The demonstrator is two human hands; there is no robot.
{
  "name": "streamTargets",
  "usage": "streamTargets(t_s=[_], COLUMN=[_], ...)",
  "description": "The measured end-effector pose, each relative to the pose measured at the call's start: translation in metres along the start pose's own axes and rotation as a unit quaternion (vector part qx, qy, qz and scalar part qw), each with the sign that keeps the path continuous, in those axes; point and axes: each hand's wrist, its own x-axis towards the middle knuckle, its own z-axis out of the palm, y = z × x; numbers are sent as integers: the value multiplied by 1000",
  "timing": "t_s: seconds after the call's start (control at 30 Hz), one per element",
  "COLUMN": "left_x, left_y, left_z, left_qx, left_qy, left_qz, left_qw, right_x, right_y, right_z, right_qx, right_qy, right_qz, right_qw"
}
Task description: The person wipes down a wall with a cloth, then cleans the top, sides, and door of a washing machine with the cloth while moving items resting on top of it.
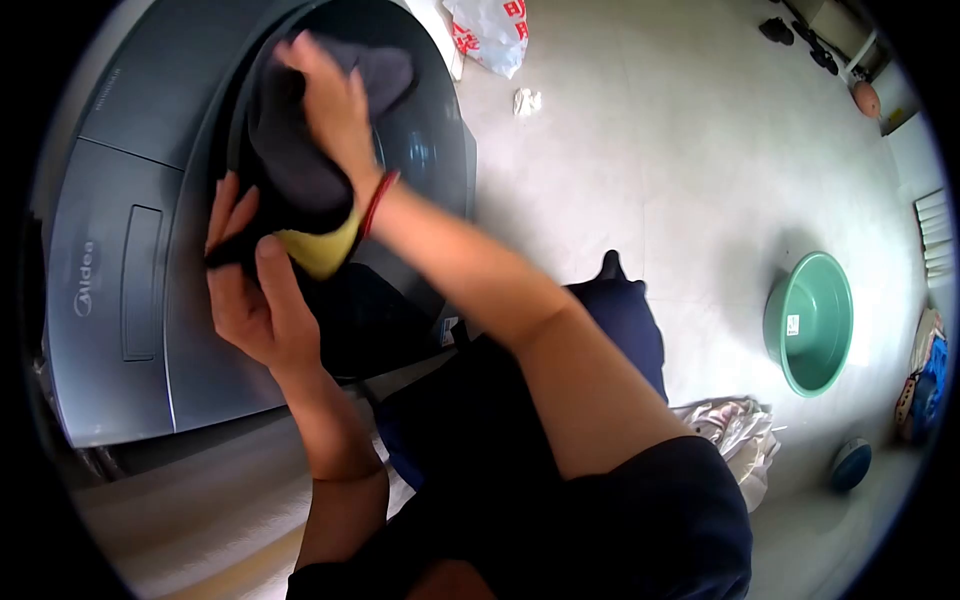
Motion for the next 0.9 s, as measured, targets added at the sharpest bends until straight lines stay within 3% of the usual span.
streamTargets(t_s=[0.1, 0.13, 0.2, 0.27, 0.4, 0.47, 0.67, 0.7, 0.73, 0.9], left_x=[-3, -2, -4, -6, -16, -3, -11, -12, -9, -6], left_y=[2, 1, -8, -15, -11, -8, -36, -35, -31, -16], left_z=[-2, 0, 0, 0, -1, 8, -3, -16, -30, -63], left_qx=[19, 14, 20, 32, -14, -87, -238, -231, -225, -299], left_qy=[-1, 4, 15, 24, 68, 44, 74, 21, -32, 27], left_qz=[15, 21, 27, 25, 5, -22, -40, -19, 4, 63], left_qw=[1000, 1000, 999, 999, 998, 995, 967, 972, 974, 952], right_x=[-16, -56, -129, -165, -229, -235, -235, -233, -230, -153], right_y=[115, 160, 178, 145, 73, 37, -53, -59, -66, -65], right_z=[27, 31, 40, 12, 7, 4, -1, -5, -10, -5], right_qx=[146, 348, 586, 425, 309, 286, 292, 298, 308, 421], right_qy=[25, 21, 33, -66, -138, -146, -148, -151, -156, -167], right_qz=[139, 260, 387, 493, 517, 516, 465, 462, 462, 475], right_qw=[979, 901, 711, 756, 786, 794, 823, 822, 817, 754])
